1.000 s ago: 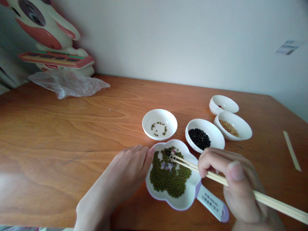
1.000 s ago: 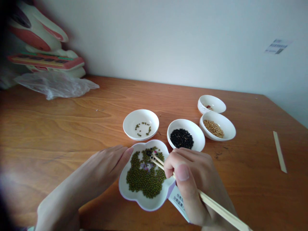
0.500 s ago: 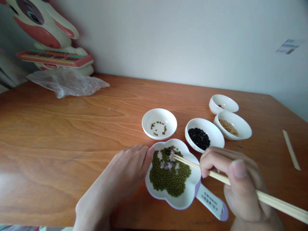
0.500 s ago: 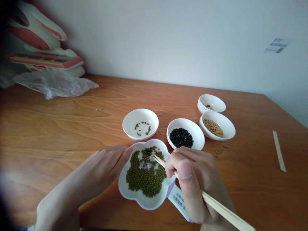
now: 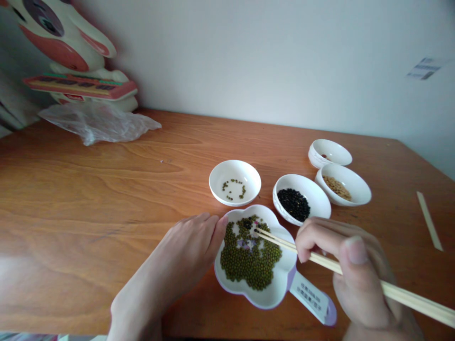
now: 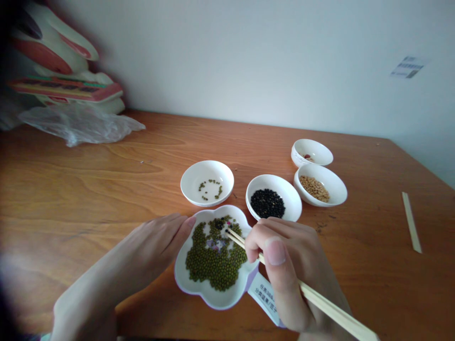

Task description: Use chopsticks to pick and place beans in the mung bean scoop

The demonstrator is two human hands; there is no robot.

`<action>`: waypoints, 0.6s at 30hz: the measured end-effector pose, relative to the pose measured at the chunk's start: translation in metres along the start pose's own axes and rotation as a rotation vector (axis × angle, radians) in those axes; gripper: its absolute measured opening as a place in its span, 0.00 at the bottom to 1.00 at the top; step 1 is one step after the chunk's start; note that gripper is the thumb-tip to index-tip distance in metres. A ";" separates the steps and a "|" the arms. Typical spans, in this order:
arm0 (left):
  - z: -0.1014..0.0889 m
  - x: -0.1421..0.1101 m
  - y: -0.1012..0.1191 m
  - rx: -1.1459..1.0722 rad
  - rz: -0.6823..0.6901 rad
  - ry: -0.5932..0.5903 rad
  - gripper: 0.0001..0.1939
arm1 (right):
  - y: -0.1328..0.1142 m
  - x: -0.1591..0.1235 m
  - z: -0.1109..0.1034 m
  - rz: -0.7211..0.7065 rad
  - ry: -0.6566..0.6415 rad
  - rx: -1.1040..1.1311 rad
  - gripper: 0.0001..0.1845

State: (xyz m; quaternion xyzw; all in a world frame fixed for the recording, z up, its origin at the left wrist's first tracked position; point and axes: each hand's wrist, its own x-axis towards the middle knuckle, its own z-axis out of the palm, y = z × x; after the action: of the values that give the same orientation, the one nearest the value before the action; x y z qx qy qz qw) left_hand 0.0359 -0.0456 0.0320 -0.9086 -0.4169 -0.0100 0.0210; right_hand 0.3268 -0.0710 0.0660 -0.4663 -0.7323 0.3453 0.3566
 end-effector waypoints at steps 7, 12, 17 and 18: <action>0.004 0.000 -0.001 -0.157 -0.054 0.054 0.19 | -0.001 0.002 0.000 -0.016 0.006 -0.015 0.35; 0.001 0.002 -0.001 -0.212 -0.087 0.056 0.18 | -0.002 0.002 0.000 -0.011 0.004 -0.016 0.36; 0.004 0.001 -0.001 -0.163 -0.064 0.042 0.19 | -0.001 0.001 0.000 -0.024 0.014 -0.003 0.34; 0.005 0.000 -0.001 -0.125 -0.049 0.043 0.20 | 0.000 0.000 0.000 -0.026 0.020 0.000 0.34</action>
State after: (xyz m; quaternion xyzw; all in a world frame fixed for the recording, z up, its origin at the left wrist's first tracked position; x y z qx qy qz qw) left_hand 0.0352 -0.0446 0.0270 -0.8973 -0.4371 -0.0560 -0.0273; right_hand 0.3265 -0.0708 0.0663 -0.4599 -0.7348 0.3360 0.3683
